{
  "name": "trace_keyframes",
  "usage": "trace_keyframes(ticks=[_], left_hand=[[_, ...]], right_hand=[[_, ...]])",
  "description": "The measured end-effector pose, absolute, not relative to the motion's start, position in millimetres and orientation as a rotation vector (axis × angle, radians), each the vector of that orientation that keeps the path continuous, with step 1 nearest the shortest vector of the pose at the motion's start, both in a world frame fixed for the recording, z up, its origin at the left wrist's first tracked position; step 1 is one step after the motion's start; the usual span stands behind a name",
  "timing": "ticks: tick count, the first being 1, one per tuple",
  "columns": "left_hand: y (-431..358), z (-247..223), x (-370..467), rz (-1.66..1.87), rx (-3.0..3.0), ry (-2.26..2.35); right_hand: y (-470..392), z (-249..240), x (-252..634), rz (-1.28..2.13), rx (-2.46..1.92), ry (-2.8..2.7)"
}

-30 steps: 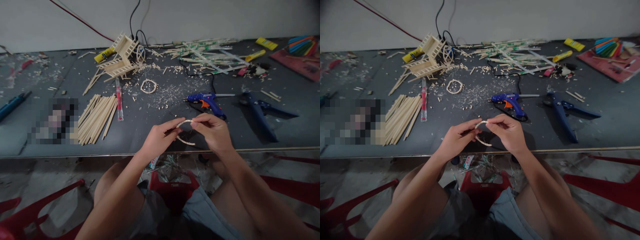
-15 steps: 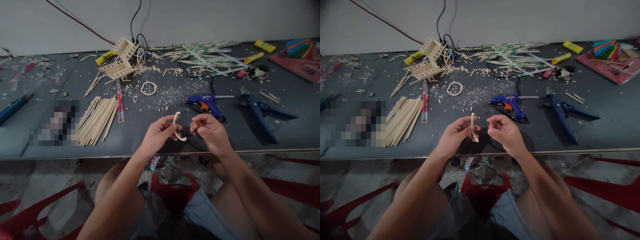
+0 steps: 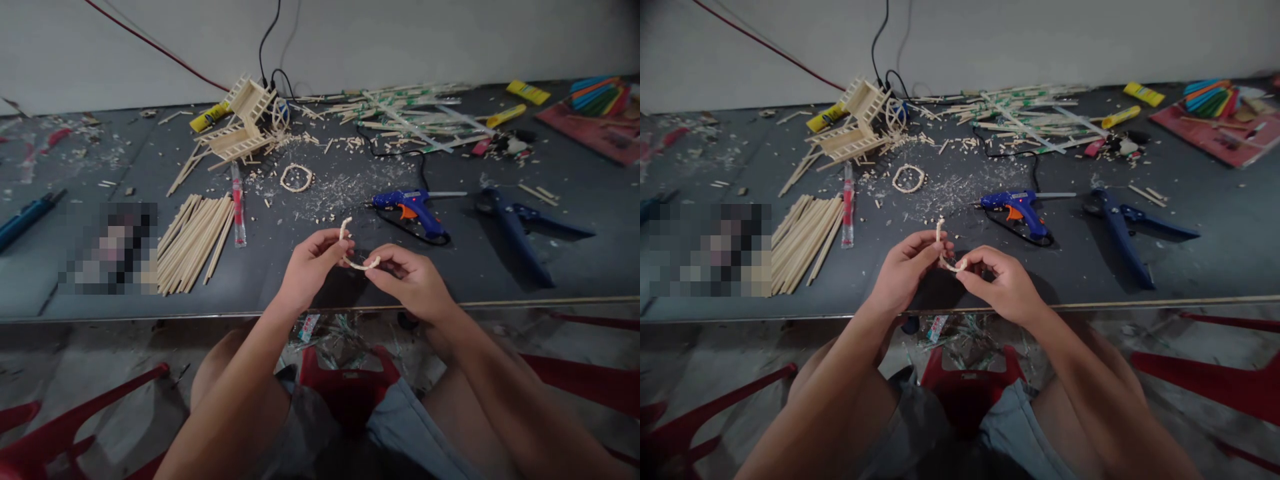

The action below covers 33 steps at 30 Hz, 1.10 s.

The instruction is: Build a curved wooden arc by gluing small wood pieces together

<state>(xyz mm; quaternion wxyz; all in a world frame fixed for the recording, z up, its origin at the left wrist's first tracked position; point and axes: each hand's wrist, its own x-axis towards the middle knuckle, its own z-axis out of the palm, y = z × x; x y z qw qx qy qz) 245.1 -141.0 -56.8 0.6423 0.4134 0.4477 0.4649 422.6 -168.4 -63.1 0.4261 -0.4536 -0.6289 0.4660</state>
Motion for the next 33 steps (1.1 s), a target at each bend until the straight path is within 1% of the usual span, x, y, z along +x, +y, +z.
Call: trace_keyframes(ticks=[8, 13, 16, 20, 33], left_hand=[[-142.0, -53.4, 242.3, 1.207, 1.038, 1.143], [-149.0, -51.0, 243.2, 1.123, 1.344, 1.225], [-153.1, -53.4, 243.7, 1.048, 1.519, 1.212], [-154.5, -56.1, 243.5, 1.033, 1.648, 1.192], [-154.1, -51.6, 241.6, 0.973, 1.852, 1.161]], right_hand=[[-166.1, -67.0, 424.1, 1.307, -1.132, -1.402], [-158.7, -61.4, 429.1, 1.111, -1.123, -1.191], [-157.8, -60.9, 428.7, 1.032, -1.133, -1.252], [-160.1, -61.5, 425.0, 1.003, -1.140, -1.401], [-160.0, -63.1, 422.3, 0.988, -1.125, -1.482]])
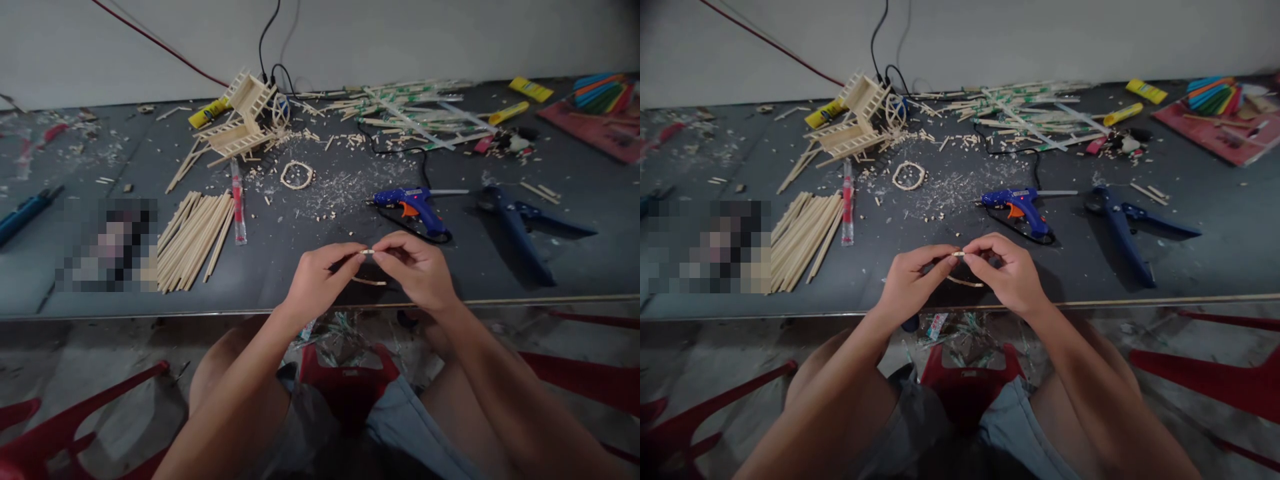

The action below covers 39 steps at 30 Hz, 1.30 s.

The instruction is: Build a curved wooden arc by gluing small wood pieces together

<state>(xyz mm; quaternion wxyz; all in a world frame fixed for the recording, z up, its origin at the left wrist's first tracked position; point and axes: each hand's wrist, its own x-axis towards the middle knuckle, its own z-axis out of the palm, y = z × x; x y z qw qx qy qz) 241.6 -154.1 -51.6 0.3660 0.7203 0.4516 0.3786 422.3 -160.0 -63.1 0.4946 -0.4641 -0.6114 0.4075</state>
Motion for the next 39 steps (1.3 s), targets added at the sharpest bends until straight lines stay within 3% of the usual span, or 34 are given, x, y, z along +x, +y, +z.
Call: trace_keyframes(ticks=[39], left_hand=[[-156.4, -51.8, 242.7, 1.056, 1.876, 1.198]], right_hand=[[-164.2, -62.7, 417.1, 1.064, -1.214, -1.429]])
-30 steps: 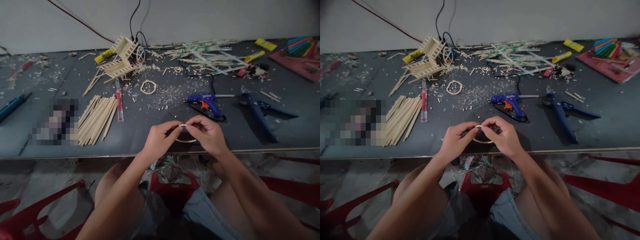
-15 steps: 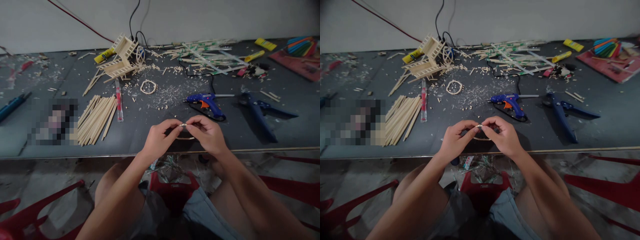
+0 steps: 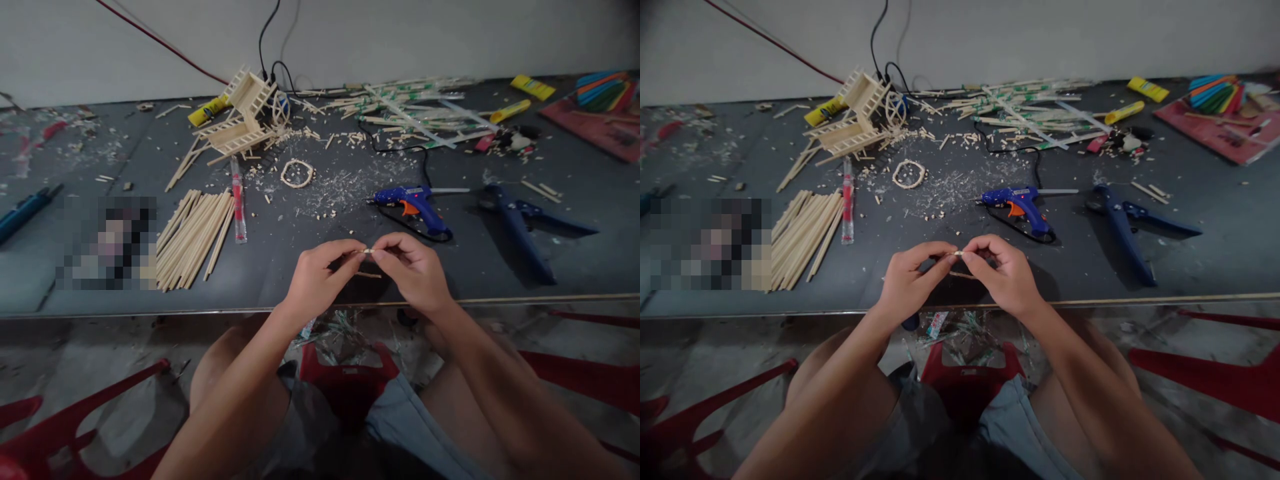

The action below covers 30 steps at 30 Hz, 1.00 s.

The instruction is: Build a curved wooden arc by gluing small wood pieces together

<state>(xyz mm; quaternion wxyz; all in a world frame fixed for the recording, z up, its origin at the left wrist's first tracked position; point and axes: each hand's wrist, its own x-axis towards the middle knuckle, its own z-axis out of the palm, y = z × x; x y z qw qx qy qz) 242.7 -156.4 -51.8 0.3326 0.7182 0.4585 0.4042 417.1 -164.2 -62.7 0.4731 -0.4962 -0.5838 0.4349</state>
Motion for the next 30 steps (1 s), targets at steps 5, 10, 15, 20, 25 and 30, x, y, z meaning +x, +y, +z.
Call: trace_keyframes(ticks=[5, 10, 15, 20, 25, 30], left_hand=[[-156.4, -52.5, 242.6, 1.064, 1.881, 1.198], [-156.4, -52.2, 242.7, 1.070, 1.891, 1.199], [-156.5, -52.0, 242.7, 1.056, 1.891, 1.190], [-157.8, -51.2, 244.6, 1.066, 1.799, 1.173], [-155.7, -51.4, 248.7, 1.098, 1.402, 1.073], [-150.8, -54.4, 250.8, 1.082, 1.002, 0.943]], right_hand=[[-164.7, -63.8, 416.5, 1.080, -1.213, -1.408], [-165.7, -64.7, 415.5, 1.098, -1.214, -1.401], [-166.8, -63.3, 413.9, 1.097, -1.216, -1.377], [-167.1, -64.1, 412.2, 1.110, -1.220, -1.350], [-166.1, -62.9, 411.2, 1.103, -1.197, -1.275], [-165.2, -58.1, 412.9, 1.117, -1.177, -1.226]])
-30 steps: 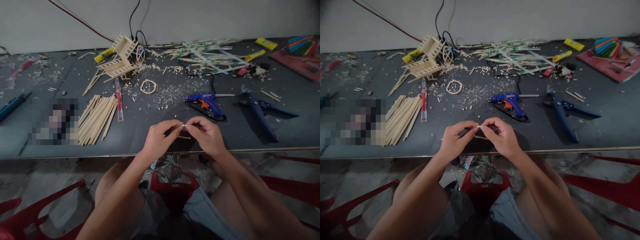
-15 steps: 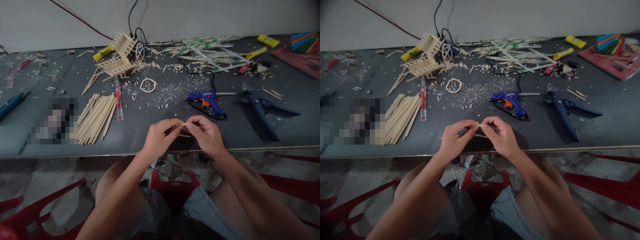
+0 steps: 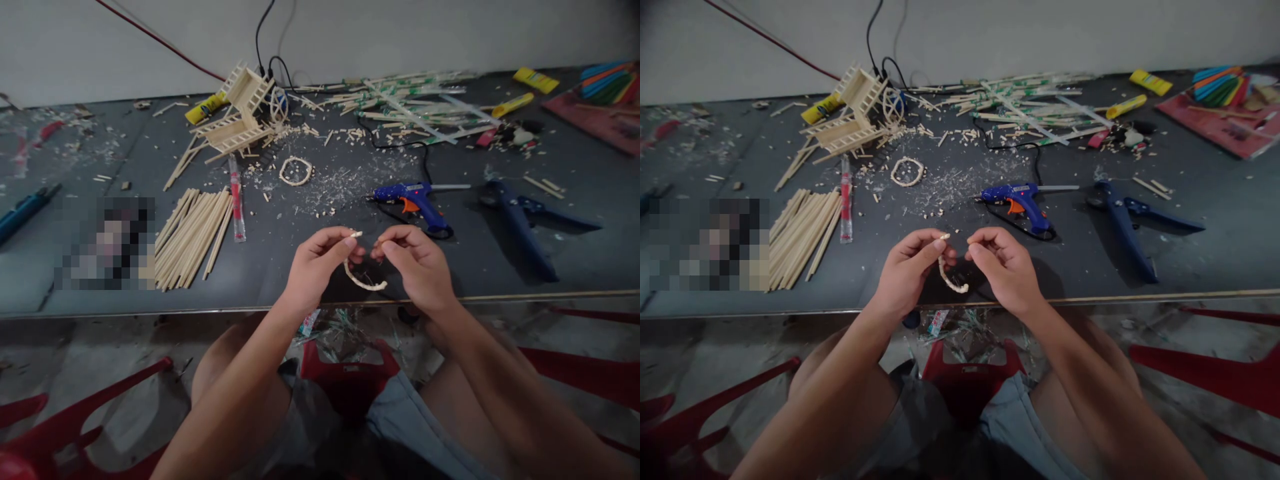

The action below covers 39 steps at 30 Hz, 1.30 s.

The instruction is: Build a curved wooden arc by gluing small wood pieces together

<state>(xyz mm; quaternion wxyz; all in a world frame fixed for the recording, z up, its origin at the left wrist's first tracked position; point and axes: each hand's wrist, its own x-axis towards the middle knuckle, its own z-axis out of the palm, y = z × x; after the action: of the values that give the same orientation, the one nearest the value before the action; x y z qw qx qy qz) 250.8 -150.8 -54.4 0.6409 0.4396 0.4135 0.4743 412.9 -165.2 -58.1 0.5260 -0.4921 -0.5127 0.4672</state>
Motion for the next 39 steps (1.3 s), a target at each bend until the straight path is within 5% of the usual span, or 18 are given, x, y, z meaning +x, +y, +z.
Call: trace_keyframes(ticks=[39], left_hand=[[-154.7, -56.1, 253.3, 1.090, 1.373, 0.991]], right_hand=[[-166.4, -56.6, 409.0, 1.092, -1.255, -1.246]])
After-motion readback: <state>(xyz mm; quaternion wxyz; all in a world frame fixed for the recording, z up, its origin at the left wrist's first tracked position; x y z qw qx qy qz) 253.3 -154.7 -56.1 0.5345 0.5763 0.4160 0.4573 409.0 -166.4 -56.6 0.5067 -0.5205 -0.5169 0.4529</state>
